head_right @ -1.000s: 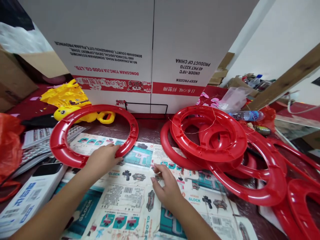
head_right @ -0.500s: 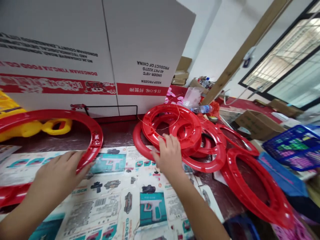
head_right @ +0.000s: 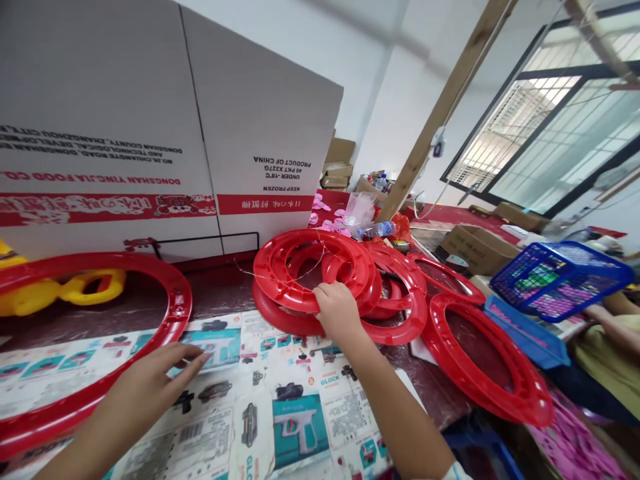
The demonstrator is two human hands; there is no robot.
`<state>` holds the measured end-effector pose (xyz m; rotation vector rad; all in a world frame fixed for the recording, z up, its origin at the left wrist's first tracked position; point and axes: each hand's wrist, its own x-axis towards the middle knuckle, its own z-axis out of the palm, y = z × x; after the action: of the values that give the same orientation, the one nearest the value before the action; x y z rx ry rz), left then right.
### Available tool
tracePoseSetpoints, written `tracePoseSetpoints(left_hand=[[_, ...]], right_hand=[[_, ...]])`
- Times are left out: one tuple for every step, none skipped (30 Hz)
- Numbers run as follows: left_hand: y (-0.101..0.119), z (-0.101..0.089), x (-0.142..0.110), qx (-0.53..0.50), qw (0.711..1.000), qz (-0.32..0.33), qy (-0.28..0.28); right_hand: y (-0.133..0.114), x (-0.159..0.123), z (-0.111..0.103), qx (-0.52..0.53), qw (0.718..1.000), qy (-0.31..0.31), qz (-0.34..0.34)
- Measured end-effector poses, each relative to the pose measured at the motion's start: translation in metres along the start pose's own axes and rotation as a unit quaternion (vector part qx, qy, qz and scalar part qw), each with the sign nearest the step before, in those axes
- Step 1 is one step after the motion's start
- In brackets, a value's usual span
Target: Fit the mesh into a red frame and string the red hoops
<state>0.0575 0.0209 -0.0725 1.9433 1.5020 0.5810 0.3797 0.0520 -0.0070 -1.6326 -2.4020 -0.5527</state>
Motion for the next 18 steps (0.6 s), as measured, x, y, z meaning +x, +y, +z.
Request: tracePoseSetpoints(left_hand=[[-0.002, 0.001, 0.001, -0.011, 1.0, -0.002, 0.002], [-0.003, 0.003, 0.002, -0.022, 1.0, -0.006, 0.003], [-0.004, 0.005, 0.002, -0.035, 0.999, -0.009, 0.005], [-0.005, 0.006, 0.003, -0.047, 0.999, -0.013, 0.008], [-0.004, 0.008, 0.003, -0.061, 0.998, -0.017, 0.011], [-0.003, 0.009, 0.002, -0.077, 0.997, -0.021, 0.017], [-0.002, 0.01, 0.002, -0.094, 0.995, -0.026, 0.024], [0.0, 0.011, 0.002, -0.112, 0.993, -0.03, 0.031], [0.001, 0.012, 0.002, -0.131, 0.99, -0.035, 0.038], [0.001, 0.012, 0.002, -0.152, 0.987, -0.042, 0.043], [0.001, 0.013, 0.002, -0.174, 0.982, -0.05, 0.047], [0.0, 0.013, 0.003, -0.198, 0.977, -0.06, 0.049], [-0.002, 0.014, 0.004, -0.225, 0.971, -0.071, 0.051], [-0.004, 0.014, 0.005, -0.254, 0.962, -0.081, 0.054], [-0.005, 0.014, 0.006, -0.284, 0.953, -0.09, 0.061], [-0.007, 0.014, 0.007, -0.317, 0.941, -0.098, 0.072], [-0.007, 0.013, 0.008, -0.351, 0.927, -0.103, 0.083], [-0.006, 0.012, 0.008, -0.385, 0.912, -0.105, 0.092]], right_hand=[[0.002, -0.001, 0.0, 0.0, 1.0, 0.015, -0.006], [0.004, -0.002, 0.0, -0.001, 0.999, 0.032, -0.014], [0.005, -0.002, -0.001, -0.002, 0.998, 0.051, -0.022], [0.005, -0.003, -0.001, -0.003, 0.997, 0.07, -0.032], [0.005, -0.003, -0.002, -0.004, 0.995, 0.091, -0.043], [0.005, -0.004, -0.004, -0.004, 0.992, 0.111, -0.056], [0.003, -0.004, -0.006, -0.004, 0.989, 0.131, -0.069], [0.001, -0.005, -0.009, -0.003, 0.985, 0.151, -0.083], [-0.002, -0.006, -0.013, -0.003, 0.981, 0.169, -0.097], [-0.005, -0.006, -0.017, -0.002, 0.976, 0.188, -0.11], [-0.009, -0.007, -0.02, -0.002, 0.971, 0.204, -0.123], [-0.013, -0.008, -0.024, -0.001, 0.966, 0.219, -0.134], [-0.017, -0.009, -0.028, 0.0, 0.962, 0.232, -0.145], [-0.021, -0.01, -0.032, 0.0, 0.957, 0.243, -0.156], [-0.025, -0.01, -0.035, 0.001, 0.953, 0.252, -0.167], [-0.028, -0.011, -0.038, 0.002, 0.95, 0.259, -0.176], [-0.03, -0.012, -0.04, 0.004, 0.947, 0.263, -0.187], [-0.032, -0.013, -0.042, 0.006, 0.944, 0.266, -0.197]])
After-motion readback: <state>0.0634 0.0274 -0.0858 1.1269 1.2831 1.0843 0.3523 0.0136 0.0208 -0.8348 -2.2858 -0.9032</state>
